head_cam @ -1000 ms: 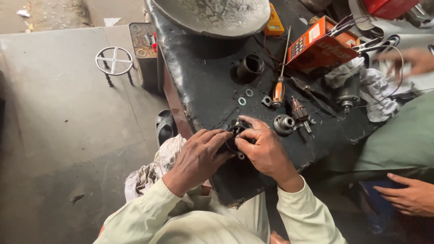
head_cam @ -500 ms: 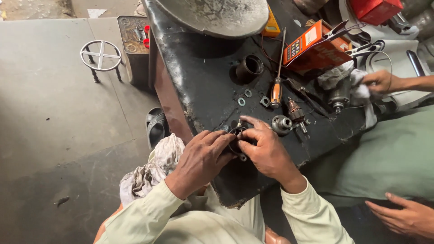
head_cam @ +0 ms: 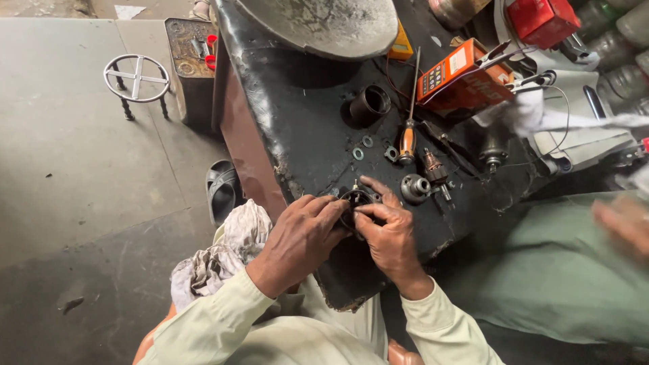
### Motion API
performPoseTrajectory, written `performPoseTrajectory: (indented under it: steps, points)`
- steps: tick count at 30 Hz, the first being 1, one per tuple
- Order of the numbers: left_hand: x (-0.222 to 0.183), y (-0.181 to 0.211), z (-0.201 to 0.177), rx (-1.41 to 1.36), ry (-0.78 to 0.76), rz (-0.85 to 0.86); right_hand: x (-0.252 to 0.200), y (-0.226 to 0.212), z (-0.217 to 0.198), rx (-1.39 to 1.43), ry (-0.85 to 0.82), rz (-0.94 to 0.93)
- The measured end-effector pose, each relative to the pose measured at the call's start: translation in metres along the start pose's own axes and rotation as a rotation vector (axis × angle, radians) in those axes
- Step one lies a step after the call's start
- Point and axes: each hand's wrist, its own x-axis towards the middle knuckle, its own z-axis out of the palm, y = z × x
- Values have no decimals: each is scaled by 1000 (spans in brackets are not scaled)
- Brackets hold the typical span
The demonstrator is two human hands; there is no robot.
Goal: The person sits at a workbench in a motorcycle repair shop and works on a starter motor assembly. They use a screwdriver to work inside the motor housing, manipulate internal components by hand, pick up a wrench and pliers, and handle small parts and fasteners on the bench.
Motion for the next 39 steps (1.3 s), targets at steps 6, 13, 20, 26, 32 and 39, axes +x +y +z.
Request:
performPoseTrajectory:
  steps: [6,13,20,26,32,39]
  points:
    - [1,1,-1,25,-13,37,-6,2,4,98,66,135]
    - [2,6,-2,72,-28,80,-9,-4,-15,-102,-41,-149]
    - [10,13,-6,84,-79,54,-5,7,-27,-92,-126,-150]
    - [14,17,-4,58,-89,3,-9,16,-29,115,-167,-34]
    - [18,19,-1,72,-120,-47,-6,14,-40,92,-208,-53]
    - [24,28,-1,103,-154,-72,-5,25,-46,86,-291,-105]
